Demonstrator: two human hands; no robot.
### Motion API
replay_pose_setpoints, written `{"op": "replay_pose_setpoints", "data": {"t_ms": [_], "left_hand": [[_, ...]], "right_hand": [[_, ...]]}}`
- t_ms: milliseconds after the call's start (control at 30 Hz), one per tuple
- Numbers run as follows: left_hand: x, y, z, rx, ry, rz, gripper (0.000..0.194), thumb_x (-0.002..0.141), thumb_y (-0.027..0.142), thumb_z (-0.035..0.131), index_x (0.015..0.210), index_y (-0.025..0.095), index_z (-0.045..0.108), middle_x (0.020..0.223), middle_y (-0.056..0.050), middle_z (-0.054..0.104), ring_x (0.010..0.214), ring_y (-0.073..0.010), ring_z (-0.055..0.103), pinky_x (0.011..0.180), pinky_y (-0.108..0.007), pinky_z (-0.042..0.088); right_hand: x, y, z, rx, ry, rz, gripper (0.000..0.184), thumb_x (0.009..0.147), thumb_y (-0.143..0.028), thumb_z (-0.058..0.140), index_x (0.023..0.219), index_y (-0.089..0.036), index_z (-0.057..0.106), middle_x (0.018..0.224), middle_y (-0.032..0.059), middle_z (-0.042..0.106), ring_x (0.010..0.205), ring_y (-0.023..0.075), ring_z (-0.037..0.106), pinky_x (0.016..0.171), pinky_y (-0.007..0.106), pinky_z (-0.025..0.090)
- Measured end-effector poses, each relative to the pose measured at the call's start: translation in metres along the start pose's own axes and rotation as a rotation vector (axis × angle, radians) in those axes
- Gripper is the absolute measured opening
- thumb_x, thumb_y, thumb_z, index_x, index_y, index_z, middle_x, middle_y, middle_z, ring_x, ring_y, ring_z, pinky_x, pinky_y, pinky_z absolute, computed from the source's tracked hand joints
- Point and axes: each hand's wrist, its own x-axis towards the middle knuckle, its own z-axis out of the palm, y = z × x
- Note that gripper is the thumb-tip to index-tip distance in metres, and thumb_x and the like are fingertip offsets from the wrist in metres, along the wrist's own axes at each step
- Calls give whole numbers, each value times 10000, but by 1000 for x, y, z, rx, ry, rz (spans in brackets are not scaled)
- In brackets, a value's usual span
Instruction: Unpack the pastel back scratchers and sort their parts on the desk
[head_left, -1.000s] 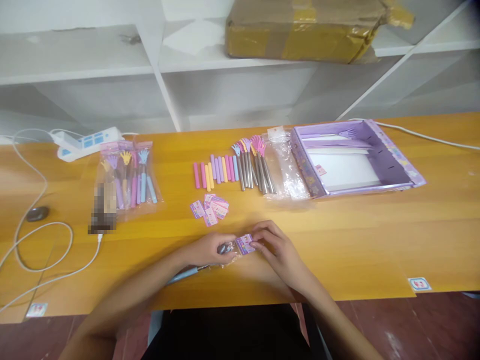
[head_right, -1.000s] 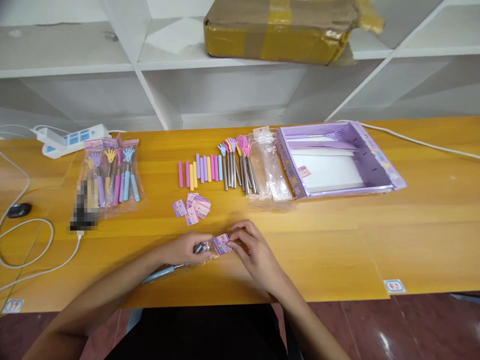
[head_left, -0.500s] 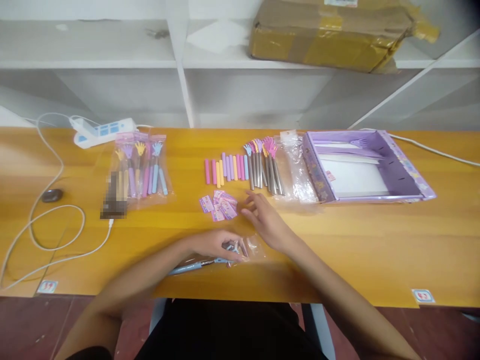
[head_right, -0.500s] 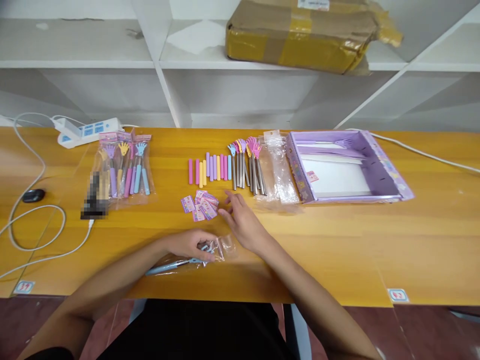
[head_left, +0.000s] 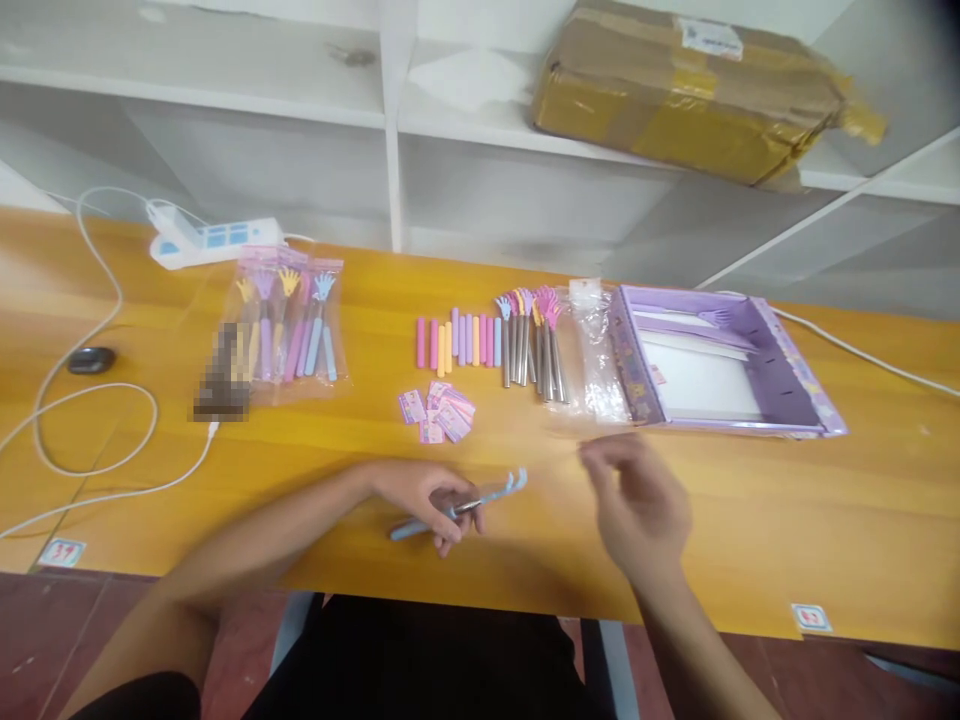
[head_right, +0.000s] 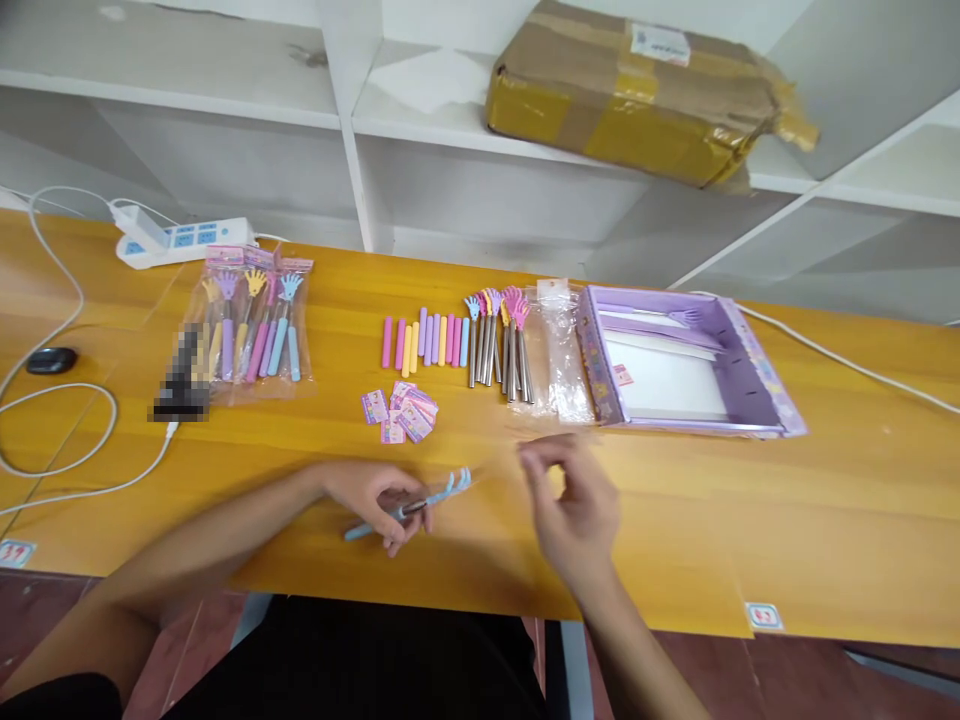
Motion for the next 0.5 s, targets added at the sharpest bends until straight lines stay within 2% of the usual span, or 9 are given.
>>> {"op": "replay_pose_setpoints", "data": {"t_ms": [67,100,133,233,267,333,400,500], "left_hand": [[0,2,-2,58,14,-18,461,949,572,807,1222,209,733,836,-10,669,673,-137,678,613,-246,534],[0,3,-2,65,21,-24,441,973,577,776,1219,213,734,796,7,631,622,-113,615,570,-226,481],[0,3,-3,56,22,-25,427,991,581,752,1212,215,732,767,21,594,584,-95,554,540,-217,429],[1,4,-5,5,4,-8,416,1009,587,719,1193,213,718,753,33,547,552,-83,461,521,-227,356],[1,4,-5,-1,2,-7,419,1010,587,716,1195,211,713,751,31,544,561,-89,463,525,-231,357],[1,4,-5,-8,24,-10,427,1000,576,733,1216,209,703,757,27,540,592,-102,482,535,-230,371],[0,3,-4,-26,63,-15,438,974,551,777,1238,211,696,789,26,525,617,-101,487,536,-222,378],[0,2,-3,-51,86,-32,447,939,520,824,1237,211,699,841,26,506,616,-89,467,527,-219,376]], "right_hand": [[11,7,-3,103,176,75,200,1017,-385,718,898,-232,669,831,22,646,806,202,633,820,366,515],[15,10,-1,192,202,100,190,1014,-408,718,950,-235,672,820,11,624,779,193,613,810,363,517],[17,12,2,283,132,125,204,1007,-442,721,1024,-243,679,841,11,626,777,191,609,807,367,528],[11,15,20,447,-320,202,345,983,-546,720,1205,-286,674,1100,78,698,951,243,689,844,408,592],[9,14,27,460,-410,229,344,981,-559,718,1192,-290,680,1182,100,698,1033,265,701,858,419,605],[8,14,36,473,-461,268,291,1010,-559,683,1050,-270,689,1155,111,696,1070,275,701,872,420,608],[22,16,35,482,-348,276,333,1040,-553,637,898,-252,628,947,77,656,916,234,675,822,394,583],[73,29,14,366,22,228,341,1026,-533,628,860,-247,546,745,-3,523,673,154,525,676,325,483]]}}
